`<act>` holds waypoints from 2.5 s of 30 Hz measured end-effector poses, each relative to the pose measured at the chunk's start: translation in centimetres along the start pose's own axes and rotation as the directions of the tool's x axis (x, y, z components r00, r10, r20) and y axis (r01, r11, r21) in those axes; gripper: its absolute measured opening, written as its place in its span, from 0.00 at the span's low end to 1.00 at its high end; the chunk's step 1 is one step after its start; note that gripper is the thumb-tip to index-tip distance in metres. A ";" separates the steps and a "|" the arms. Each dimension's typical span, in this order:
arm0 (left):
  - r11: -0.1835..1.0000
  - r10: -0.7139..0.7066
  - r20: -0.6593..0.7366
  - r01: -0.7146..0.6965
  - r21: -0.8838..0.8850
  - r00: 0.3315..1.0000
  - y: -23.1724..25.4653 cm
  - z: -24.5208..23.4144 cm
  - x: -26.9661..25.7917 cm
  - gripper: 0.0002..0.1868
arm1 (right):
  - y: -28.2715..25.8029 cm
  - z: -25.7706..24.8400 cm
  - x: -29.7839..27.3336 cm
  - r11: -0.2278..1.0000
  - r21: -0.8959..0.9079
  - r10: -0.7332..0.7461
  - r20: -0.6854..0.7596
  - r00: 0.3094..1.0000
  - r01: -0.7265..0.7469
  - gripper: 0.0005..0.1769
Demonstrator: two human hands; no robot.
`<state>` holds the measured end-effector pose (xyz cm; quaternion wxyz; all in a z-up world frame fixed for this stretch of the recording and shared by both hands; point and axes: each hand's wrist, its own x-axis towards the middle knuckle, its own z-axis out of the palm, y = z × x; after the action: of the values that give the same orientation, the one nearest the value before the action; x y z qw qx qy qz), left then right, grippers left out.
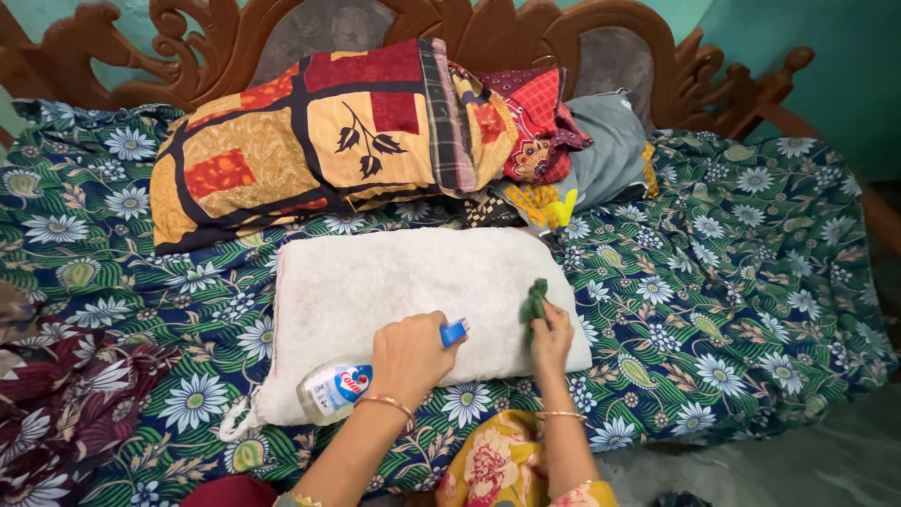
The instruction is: The person cleans a white pillow on a bed by spraying a liquid from a bottle and scrubbing the surface with a green cloth. The person repeatedly applies the spray and wipes different areas of the pillow, then folds a patterned cloth at the end.
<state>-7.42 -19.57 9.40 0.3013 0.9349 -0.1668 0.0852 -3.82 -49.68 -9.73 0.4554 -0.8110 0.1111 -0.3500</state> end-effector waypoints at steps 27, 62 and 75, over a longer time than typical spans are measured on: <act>0.922 -0.201 -0.213 0.112 -0.371 0.956 -1.9 -2.9 2.6 0.19 | 5.6 -7.7 -1.0 0.736 -0.649 0.173 -0.097 0.980 -0.194 0.25; 0.945 0.286 0.074 -0.294 0.144 0.955 8.9 16.5 8.6 0.13 | 5.7 -8.0 -5.1 0.911 -0.344 0.194 -0.123 0.973 -0.225 0.27; 0.980 -0.081 -0.108 0.059 -0.188 0.991 4.0 2.7 9.2 0.20 | -3.7 -0.8 0.2 0.886 -0.447 0.061 -0.159 0.985 -0.127 0.27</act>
<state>-0.20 -26.61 11.78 0.3983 0.9019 -0.1234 0.1126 -4.74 -48.23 -6.35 0.2603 -0.8620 0.2609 -0.3481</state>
